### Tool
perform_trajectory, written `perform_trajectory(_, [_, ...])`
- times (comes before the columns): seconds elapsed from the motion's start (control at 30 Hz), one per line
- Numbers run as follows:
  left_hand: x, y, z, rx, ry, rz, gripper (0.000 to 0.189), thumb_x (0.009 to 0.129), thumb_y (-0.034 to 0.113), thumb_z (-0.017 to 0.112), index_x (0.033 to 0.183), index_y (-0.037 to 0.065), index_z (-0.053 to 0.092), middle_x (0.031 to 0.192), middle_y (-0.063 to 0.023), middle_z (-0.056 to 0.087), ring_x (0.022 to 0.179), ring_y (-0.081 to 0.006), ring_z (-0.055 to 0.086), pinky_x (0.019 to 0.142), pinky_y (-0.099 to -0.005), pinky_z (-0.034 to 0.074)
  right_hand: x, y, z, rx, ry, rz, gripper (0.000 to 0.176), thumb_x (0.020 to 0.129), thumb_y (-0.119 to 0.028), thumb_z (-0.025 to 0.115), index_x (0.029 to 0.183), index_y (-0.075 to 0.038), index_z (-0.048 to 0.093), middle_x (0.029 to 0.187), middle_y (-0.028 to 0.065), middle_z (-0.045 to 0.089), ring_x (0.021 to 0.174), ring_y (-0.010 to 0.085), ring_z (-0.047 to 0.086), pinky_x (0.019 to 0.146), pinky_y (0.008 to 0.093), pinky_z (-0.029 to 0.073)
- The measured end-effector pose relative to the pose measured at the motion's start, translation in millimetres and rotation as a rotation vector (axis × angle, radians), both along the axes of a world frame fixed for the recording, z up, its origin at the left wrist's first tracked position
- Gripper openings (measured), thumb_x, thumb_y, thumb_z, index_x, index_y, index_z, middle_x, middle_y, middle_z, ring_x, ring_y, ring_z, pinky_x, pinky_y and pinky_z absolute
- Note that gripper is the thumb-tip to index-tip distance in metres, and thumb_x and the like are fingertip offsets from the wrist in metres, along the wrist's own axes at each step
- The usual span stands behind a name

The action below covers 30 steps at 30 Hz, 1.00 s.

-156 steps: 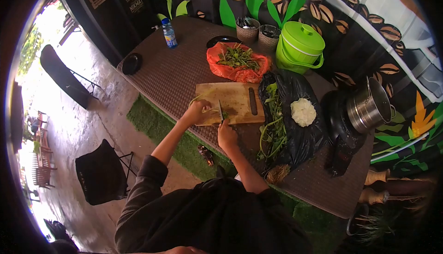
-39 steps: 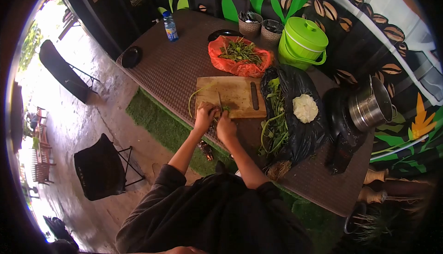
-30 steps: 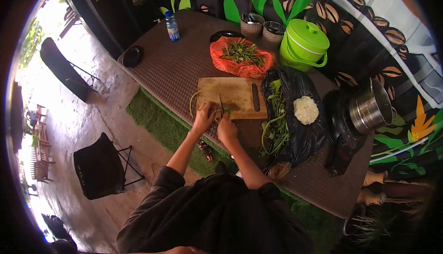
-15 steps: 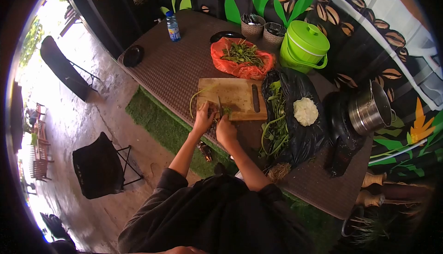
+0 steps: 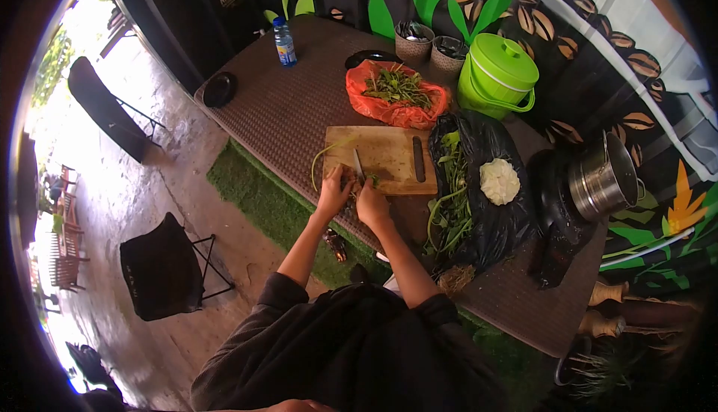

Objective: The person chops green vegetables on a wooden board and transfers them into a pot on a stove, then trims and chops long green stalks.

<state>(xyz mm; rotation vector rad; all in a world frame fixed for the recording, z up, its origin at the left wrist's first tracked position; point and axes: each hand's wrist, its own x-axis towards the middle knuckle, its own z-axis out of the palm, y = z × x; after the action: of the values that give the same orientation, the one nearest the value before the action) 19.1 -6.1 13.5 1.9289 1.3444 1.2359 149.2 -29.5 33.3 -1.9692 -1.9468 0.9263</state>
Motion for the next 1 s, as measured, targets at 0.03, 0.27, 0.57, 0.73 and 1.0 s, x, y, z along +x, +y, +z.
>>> perform_trajectory(0.03, [-1, 1, -1, 0.001, 0.000, -0.002, 0.022, 0.075, -0.004, 0.061, 0.095, -0.002, 0.050, 0.088, -0.0187, 0.058, 0.086, -0.0373, 0.059, 0.073, -0.0418, 0.047, -3, -4, -8, 0.001, 0.000, -0.002, 0.036, 0.096, -0.022, 0.042, 0.119, 0.005, 0.036, 0.081, 0.0259, 0.064, 0.073, 0.0413, 0.065, 0.060, 0.0508, 0.052])
perform_trajectory(0.27, [-1, 0, -1, -0.016, 0.011, 0.001, 0.019, 0.078, -0.005, 0.060, 0.093, -0.003, 0.049, 0.088, -0.0197, 0.057, 0.085, -0.0371, 0.059, 0.072, -0.0416, 0.047, -7, -4, -1, 0.042, -0.019, -0.027, 0.034, 0.095, -0.024, 0.043, 0.114, 0.005, 0.040, 0.089, 0.0268, 0.063, 0.077, 0.0408, 0.064, 0.064, 0.0511, 0.052])
perform_trajectory(0.57, [-1, -1, -9, -0.037, -0.034, 0.014, 0.018, 0.079, 0.000, 0.062, 0.094, -0.003, 0.051, 0.089, -0.0186, 0.057, 0.085, -0.0367, 0.059, 0.073, -0.0423, 0.047, -15, -20, -15, 0.142, -0.115, -0.083, 0.037, 0.097, -0.020, 0.042, 0.122, 0.006, 0.038, 0.064, 0.0155, 0.063, 0.052, 0.0337, 0.061, 0.047, 0.0424, 0.051])
perform_trajectory(0.73, [-4, -4, -5, 0.050, 0.088, 0.017, 0.021, 0.079, 0.004, 0.063, 0.099, -0.002, 0.058, 0.092, -0.0171, 0.058, 0.094, -0.0357, 0.056, 0.080, -0.0430, 0.046, 4, -21, -19, 0.202, -0.152, -0.098, 0.042, 0.098, -0.023, 0.041, 0.126, 0.008, 0.036, 0.060, 0.0134, 0.061, 0.046, 0.0304, 0.057, 0.042, 0.0403, 0.048])
perform_trajectory(1.0, [-15, 0, -3, 0.067, 0.312, 0.097, 0.021, 0.076, 0.012, 0.070, 0.094, 0.001, 0.064, 0.094, -0.0104, 0.061, 0.098, -0.0298, 0.051, 0.090, -0.0427, 0.037, 7, -16, 0, -0.011, -0.047, -0.101, 0.043, 0.099, -0.023, 0.039, 0.128, 0.008, 0.034, 0.067, 0.0161, 0.062, 0.052, 0.0309, 0.059, 0.047, 0.0432, 0.049])
